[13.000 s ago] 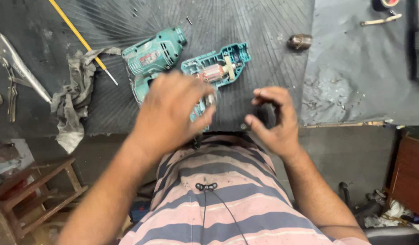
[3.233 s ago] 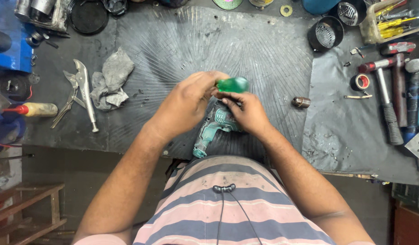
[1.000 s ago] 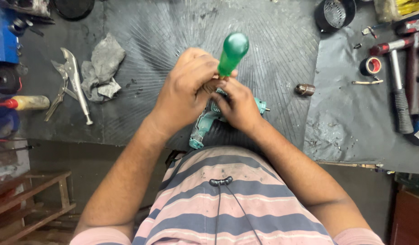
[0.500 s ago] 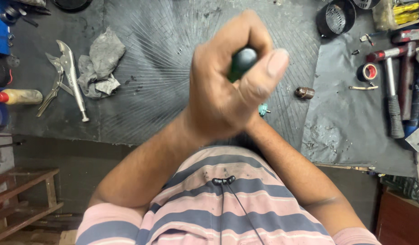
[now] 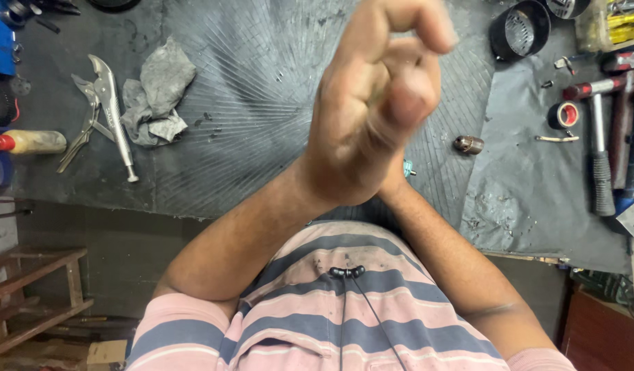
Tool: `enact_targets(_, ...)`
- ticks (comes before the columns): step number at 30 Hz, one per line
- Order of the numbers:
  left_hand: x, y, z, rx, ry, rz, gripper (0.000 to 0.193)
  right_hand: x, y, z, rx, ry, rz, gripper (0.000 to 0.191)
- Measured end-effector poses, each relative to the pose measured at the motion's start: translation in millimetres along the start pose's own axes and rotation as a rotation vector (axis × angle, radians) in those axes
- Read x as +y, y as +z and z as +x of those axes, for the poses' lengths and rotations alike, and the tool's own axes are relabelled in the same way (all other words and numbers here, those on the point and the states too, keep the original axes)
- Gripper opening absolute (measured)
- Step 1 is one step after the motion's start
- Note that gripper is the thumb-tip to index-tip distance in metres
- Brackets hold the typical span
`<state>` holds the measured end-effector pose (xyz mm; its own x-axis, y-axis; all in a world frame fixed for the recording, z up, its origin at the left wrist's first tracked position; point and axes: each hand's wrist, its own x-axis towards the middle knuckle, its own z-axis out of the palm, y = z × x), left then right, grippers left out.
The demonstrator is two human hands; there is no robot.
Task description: The person works at a repair bench on a disassembled power drill. They wipe parts with a rag, handle and turn the drill chuck, use a screwdriver on the drill housing, and reposition the drill body and opened housing on the bench.
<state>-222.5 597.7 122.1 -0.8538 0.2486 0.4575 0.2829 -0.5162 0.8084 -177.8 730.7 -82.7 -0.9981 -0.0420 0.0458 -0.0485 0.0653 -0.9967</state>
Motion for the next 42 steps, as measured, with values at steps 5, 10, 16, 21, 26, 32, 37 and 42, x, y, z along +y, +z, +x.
enact_targets(5, -2, -3, 1, 0.039, 0.258, 0.292, 0.035, -7, -1, -1, -0.009, -0.161, -0.132, 0.051)
enact_targets(10, -3, -4, 1, 0.04, -0.185, -0.01, 0.044, 0, -2, 2, 0.041, 0.171, -0.472, 0.037)
enact_targets(16, -4, -3, 2, 0.082, 0.161, 0.349, 0.034, -15, 1, -2, 0.005, -0.102, -0.322, 0.052)
enact_targets(21, 2, 5, -1, 0.218, 0.185, 0.591, 0.03, -49, 1, -4, -0.09, -0.046, -0.515, 0.058)
enact_targets(26, 11, -6, 6, -0.194, -0.013, 0.274, 0.025, -70, 14, -11, -0.216, -0.042, -0.99, 0.059)
enact_targets(32, 10, 6, 3, -0.133, 0.016, 0.233, 0.024, -85, 16, -17, -0.087, 0.12, -0.421, 0.068)
enact_targets(37, 17, 11, -10, -0.061, 0.014, 0.296, 0.026, -84, 13, -25, -0.019, 0.108, -0.235, 0.066)
enact_targets(42, 18, -17, 10, -0.509, -0.241, -0.092, 0.026, -62, 14, -25, -0.19, -0.163, -1.087, 0.068)
